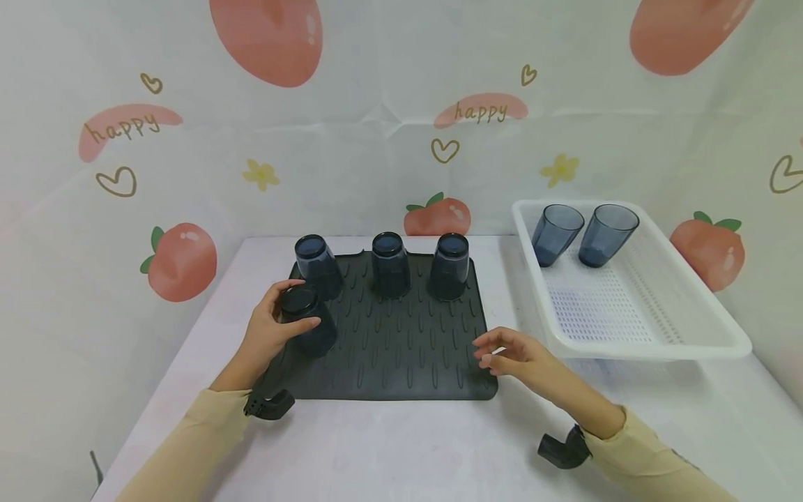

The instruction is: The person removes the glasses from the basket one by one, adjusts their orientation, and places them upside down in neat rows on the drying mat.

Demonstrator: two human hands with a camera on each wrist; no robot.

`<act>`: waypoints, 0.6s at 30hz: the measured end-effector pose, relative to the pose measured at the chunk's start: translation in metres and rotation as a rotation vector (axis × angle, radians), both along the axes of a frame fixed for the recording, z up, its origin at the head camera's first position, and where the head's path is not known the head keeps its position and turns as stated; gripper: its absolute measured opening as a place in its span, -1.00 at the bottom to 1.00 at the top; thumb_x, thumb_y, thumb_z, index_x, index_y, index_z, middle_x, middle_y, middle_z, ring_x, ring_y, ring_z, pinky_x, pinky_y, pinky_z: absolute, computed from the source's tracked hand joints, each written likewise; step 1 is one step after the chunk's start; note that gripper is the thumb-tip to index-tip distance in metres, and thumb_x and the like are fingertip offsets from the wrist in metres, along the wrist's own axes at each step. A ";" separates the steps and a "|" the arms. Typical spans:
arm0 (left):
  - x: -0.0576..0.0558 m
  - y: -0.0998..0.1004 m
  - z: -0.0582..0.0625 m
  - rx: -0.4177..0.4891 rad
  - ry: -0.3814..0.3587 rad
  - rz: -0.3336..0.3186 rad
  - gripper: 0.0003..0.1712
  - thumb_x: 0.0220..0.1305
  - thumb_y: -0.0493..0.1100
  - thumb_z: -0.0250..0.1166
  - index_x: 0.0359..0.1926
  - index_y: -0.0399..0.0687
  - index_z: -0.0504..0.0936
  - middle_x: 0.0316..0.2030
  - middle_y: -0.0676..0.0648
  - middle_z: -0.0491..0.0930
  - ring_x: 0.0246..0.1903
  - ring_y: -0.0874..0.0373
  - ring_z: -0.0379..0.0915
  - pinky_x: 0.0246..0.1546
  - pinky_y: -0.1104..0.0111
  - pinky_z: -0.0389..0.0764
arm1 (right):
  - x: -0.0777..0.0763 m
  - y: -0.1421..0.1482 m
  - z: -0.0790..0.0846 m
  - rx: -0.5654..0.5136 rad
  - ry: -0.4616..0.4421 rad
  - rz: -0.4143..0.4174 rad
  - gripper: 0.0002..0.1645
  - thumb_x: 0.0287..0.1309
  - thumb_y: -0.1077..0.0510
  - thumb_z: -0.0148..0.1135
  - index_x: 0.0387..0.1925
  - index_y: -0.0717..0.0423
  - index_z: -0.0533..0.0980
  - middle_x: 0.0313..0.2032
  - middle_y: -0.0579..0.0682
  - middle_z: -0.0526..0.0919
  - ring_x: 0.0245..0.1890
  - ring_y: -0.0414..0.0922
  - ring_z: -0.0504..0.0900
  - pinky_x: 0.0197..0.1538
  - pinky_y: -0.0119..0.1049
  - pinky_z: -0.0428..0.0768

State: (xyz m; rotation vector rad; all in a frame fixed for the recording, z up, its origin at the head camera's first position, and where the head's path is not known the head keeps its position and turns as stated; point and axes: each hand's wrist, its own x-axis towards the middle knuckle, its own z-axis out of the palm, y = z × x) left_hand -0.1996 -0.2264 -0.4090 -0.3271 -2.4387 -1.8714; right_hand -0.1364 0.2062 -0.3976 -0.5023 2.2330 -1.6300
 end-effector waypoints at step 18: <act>-0.003 -0.003 -0.005 -0.014 -0.011 0.006 -0.19 0.10 -0.27 0.45 0.33 0.06 0.27 0.19 -0.03 0.33 0.09 0.36 0.41 0.01 0.68 0.46 | -0.002 -0.003 0.014 -0.030 0.040 0.038 -0.60 0.33 0.26 0.08 0.10 0.46 0.37 -0.04 0.44 0.50 -0.09 0.02 0.64 -0.04 -0.38 0.61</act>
